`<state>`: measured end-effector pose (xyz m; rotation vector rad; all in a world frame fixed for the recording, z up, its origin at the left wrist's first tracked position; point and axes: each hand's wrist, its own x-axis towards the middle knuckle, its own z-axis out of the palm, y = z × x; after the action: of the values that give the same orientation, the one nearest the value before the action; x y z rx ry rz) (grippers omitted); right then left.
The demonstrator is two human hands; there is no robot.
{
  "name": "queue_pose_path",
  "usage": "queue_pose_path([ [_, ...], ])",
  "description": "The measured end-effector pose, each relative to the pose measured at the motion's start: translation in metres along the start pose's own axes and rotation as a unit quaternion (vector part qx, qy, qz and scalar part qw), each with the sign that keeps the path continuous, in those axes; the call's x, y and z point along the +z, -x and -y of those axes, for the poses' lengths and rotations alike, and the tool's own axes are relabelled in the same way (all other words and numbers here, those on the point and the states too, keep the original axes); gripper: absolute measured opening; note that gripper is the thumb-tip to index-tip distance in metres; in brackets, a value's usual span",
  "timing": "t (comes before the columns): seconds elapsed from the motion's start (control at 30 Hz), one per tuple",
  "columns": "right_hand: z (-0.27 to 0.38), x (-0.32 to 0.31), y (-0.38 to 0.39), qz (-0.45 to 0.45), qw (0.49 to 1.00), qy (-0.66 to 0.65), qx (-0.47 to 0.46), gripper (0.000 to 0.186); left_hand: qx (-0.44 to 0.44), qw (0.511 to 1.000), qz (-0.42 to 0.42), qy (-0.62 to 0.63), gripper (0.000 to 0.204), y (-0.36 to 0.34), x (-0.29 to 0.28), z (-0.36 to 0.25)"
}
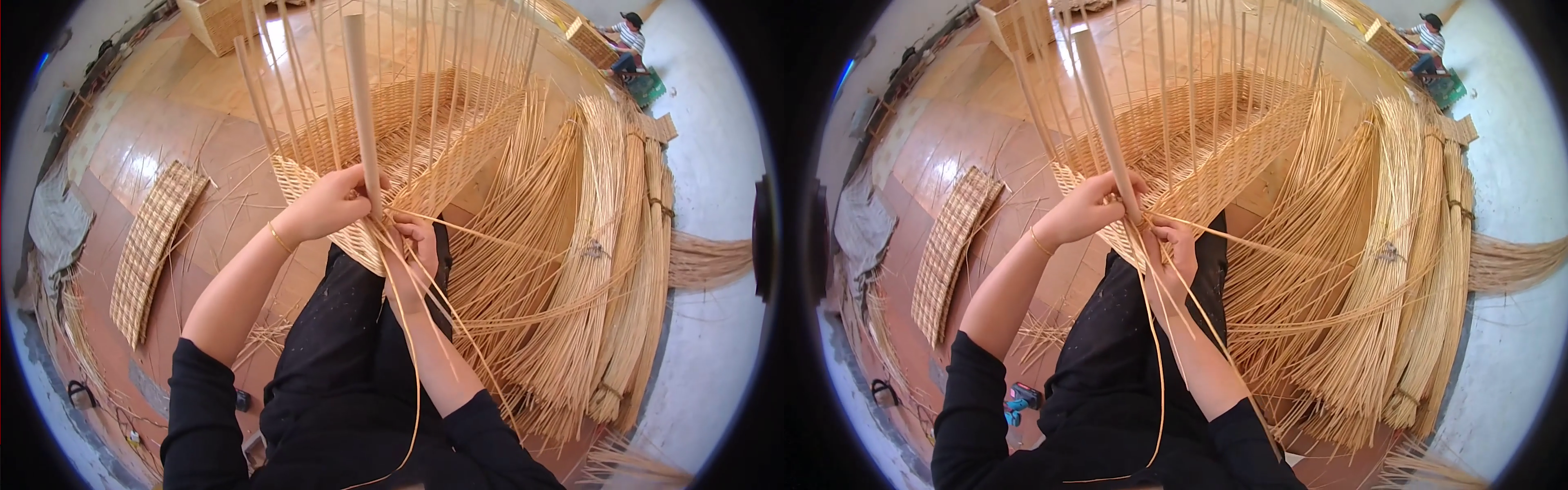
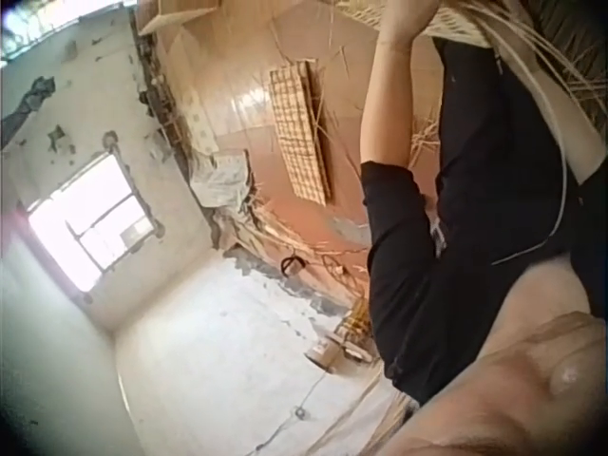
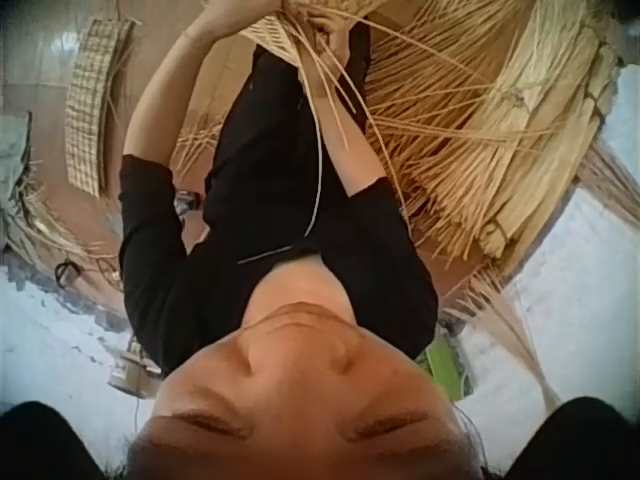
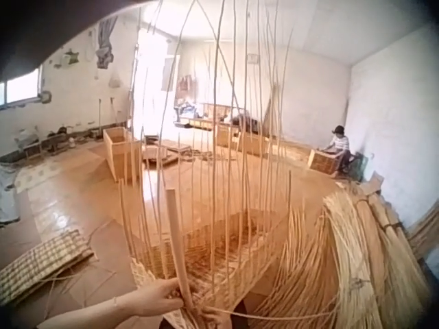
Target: Weaving a rectangular wicker basket using long thin strips of wood.
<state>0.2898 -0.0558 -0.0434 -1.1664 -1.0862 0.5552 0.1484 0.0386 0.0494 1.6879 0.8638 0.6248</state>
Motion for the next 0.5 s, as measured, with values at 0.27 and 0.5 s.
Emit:
queue_pose_path([
  [0.27, -0.002, -0.016, -0.052, 0.073, 0.954, -0.137, 0.256, 0.027, 0.011, 0.996, 0.027, 0.084, 0.032, -0.003, 0.006, 0.016],
  [0.5, -0.018, -0.043, -0.120, 0.110, 0.954, -0.147, 0.237, 0.039, 0.005, 1.000, 0.028, 0.010, 0.028, -0.006, 0.006, 0.006],
])
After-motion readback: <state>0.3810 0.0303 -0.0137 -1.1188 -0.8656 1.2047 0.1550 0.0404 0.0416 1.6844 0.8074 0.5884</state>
